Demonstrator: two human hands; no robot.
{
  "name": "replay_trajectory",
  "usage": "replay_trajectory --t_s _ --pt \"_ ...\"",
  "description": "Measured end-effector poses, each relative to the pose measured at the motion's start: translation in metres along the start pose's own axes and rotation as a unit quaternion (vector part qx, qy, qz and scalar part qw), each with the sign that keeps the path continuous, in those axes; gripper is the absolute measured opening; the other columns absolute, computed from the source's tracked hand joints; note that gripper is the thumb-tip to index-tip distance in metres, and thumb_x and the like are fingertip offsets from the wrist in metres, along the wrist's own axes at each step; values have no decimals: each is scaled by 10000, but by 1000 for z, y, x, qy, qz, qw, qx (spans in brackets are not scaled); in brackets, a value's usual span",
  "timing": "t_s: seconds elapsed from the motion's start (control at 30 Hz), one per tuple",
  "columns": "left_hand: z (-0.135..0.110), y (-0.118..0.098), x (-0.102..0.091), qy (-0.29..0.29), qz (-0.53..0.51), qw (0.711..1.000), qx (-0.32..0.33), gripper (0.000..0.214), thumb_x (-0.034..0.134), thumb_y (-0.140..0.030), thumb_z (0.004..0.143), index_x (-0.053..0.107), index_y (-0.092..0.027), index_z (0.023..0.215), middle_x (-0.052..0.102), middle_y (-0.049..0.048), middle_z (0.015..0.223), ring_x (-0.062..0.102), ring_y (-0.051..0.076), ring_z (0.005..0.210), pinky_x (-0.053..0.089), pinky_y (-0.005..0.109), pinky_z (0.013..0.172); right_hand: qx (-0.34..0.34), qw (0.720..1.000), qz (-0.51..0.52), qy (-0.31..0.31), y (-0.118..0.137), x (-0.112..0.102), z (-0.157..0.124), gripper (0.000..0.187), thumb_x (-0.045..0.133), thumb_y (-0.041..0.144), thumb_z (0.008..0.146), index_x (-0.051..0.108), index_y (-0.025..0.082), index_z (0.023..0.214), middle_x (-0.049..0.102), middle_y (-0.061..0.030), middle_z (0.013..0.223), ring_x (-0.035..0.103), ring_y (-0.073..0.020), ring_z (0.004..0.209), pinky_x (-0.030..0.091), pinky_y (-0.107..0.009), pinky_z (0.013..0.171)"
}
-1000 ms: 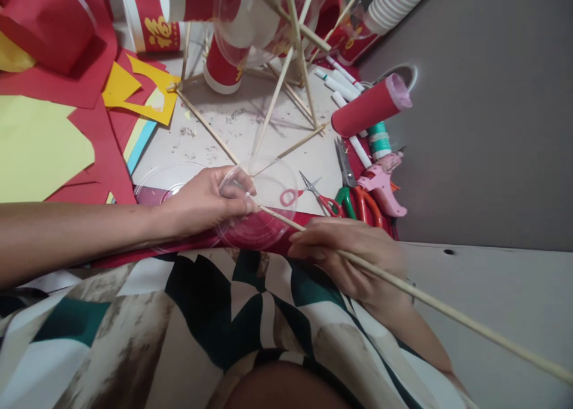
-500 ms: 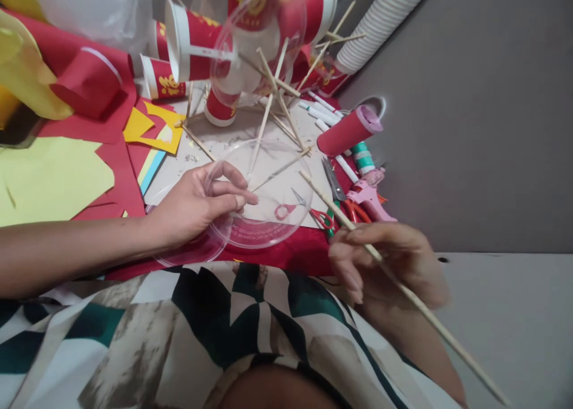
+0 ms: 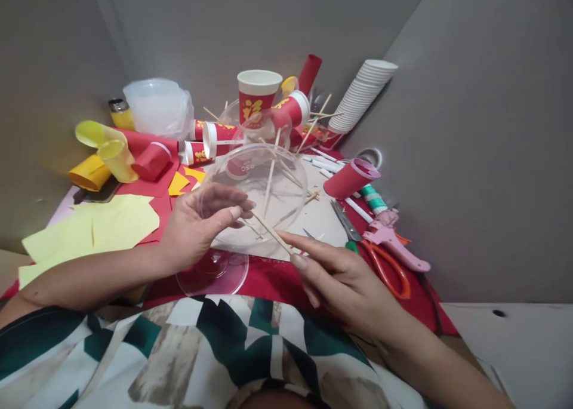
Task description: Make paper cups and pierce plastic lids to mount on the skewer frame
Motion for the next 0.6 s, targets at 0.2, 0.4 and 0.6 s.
replay_trajectory --t_s 0.2,0.4,0.6 --pt "2 7 -2 19 -36 996 75 122 758 -162 856 733 -220 961 797 -17 910 768 140 841 645 238 719 46 999 -24 -10 -3 3 3 512 462 421 1057 541 186 1504 503 72 510 483 -85 468 412 -199 510" --pt "4 12 -4 11 49 991 124 173 775 -154 858 781 -251 1002 798 -11 956 756 132 908 641 249 830 50 999 -17 -2 -4 3 5 493 455 395 1058 540 211 1507 519 78 509 484 -89 484 452 -220 583" --pt "3 17 -5 -15 212 938 272 214 740 -107 876 816 -269 992 810 2 978 763 148 919 630 269 884 24 999 -18 -37 0 6 10 408 543 332 983 703 170 1321 664 -6 686 601 -140 682 502 -284 728"
Point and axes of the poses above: each hand's wrist, its own z-axis towards the middle knuckle, its own x-axis out of the palm, y = z × x, the point moved 1 cm from there along z, towards the middle knuckle
